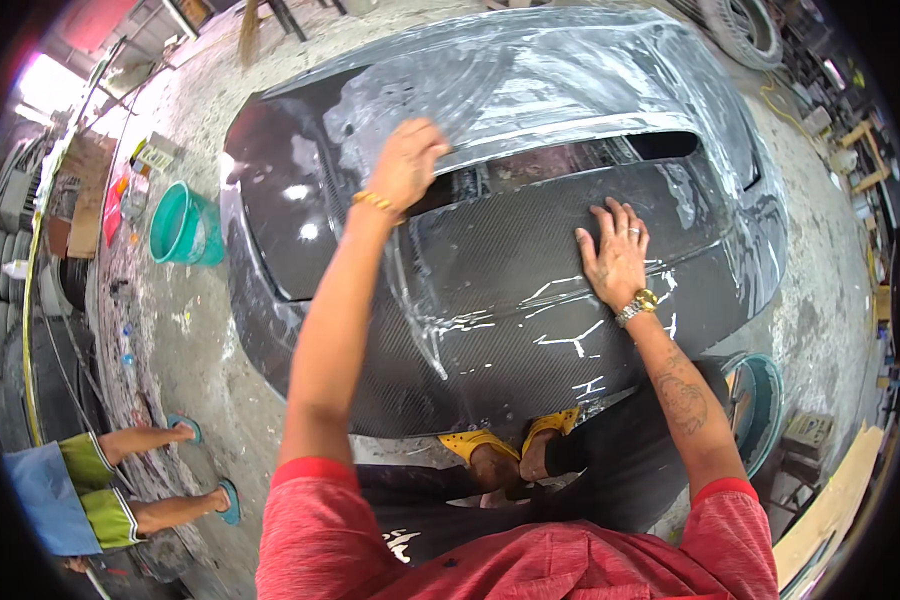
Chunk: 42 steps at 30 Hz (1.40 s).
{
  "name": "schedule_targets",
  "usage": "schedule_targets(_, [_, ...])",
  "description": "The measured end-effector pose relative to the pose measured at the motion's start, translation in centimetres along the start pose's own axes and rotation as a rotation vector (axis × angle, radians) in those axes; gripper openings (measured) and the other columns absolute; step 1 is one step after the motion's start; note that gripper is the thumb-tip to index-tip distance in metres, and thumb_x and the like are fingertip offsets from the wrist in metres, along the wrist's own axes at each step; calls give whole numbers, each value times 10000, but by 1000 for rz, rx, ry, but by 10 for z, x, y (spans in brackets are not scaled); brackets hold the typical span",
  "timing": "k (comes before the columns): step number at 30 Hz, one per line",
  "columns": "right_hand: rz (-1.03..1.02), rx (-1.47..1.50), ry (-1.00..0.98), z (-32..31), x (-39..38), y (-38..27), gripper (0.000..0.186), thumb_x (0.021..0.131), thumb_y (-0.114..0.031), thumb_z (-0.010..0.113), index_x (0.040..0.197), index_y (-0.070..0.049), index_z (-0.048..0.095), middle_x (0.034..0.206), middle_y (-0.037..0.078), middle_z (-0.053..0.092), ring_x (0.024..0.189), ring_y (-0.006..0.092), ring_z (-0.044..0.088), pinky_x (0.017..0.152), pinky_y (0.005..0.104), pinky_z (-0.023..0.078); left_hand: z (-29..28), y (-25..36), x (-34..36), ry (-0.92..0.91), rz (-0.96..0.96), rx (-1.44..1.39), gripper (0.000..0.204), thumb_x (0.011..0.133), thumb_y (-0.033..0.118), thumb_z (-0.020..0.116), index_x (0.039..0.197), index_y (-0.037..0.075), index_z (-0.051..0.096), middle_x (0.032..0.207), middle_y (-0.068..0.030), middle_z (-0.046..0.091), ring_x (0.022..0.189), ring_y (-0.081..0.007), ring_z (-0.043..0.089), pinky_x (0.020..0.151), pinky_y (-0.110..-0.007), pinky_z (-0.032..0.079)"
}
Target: Sand the surface of a carbon fiber car hood.
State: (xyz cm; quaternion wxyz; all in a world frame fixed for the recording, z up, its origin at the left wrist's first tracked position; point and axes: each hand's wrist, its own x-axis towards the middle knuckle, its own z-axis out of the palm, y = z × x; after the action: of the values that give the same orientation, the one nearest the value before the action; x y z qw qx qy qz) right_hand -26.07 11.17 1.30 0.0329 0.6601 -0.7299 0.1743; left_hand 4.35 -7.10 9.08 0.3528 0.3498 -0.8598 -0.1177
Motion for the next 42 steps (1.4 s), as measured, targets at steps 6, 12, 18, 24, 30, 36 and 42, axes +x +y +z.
schedule_targets(6, [-49, 9, 143, 12, -7, 4, 513, 997, -422, 559, 1382, -83, 569, 1486, 187, 483, 1426, 416, 393, 1182, 579, 273, 63, 21, 50, 3, 202, -79, 63, 872, 54, 680, 851, 0, 655, 838, -138, 631, 833, -348, 617, 757, -418, 498])
schedule_targets(12, [-103, 192, -172, -61, 23, 21, 517, 1029, -450, 544, 1357, -54, 594, 1425, 203, 540, 1350, 393, 488, 1129, 502, 375, 80, 35, 66, -57, 38, -35, 57, 874, 59, 680, 853, 11, 658, 839, -148, 621, 843, -347, 608, 776, -429, 493])
schedule_targets(18, [93, 725, -77, -191, -66, 162, 257, 1030, -202, 630, 1166, 10, 683, 1126, 117, 705, 1033, 203, 677, 923, 324, 515, 40, 4, 32, -70, 1, -3, 78, 901, 80, 694, 880, 8, 671, 822, -142, 619, 798, -319, 620, 737, -393, 497])
schedule_targets(24, [894, 843, -377, -180, -229, 255, 396, 1056, -328, 573, 947, 34, 690, 807, 97, 699, 739, 158, 687, 668, 285, 550, 189, 62, 147, 1, 235, -131, 65, 890, 70, 679, 869, 15, 652, 848, -152, 630, 824, -339, 625, 740, -414, 502])
schedule_targets(30, [934, 595, -626, -83, -338, 325, 440, 1028, -397, 581, 985, 29, 684, 868, 80, 708, 754, 170, 675, 638, 357, 526, 87, 53, 74, -62, -20, -71, 113, 889, 69, 700, 840, -7, 632, 809, -152, 594, 769, -325, 597, 715, -409, 488])
schedule_targets(36, [1224, 586, -291, -36, -414, 347, 295, 1017, -248, 555, 1025, 29, 657, 868, 119, 673, 792, 296, 645, 724, 419, 508, 121, 53, 100, -88, 35, -77, 98, 869, 68, 694, 834, 0, 632, 829, -155, 618, 794, -353, 615, 732, -410, 496])
schedule_targets(42, [1318, 2008, 535, -162, -309, 290, 193, 969, -104, 595, 1067, 59, 632, 1123, 207, 684, 1071, 320, 669, 1007, 427, 567, 275, 131, 223, 7, 203, -226, 49, 825, 57, 683, 822, 15, 658, 858, -155, 643, 872, -367, 634, 791, -454, 515])
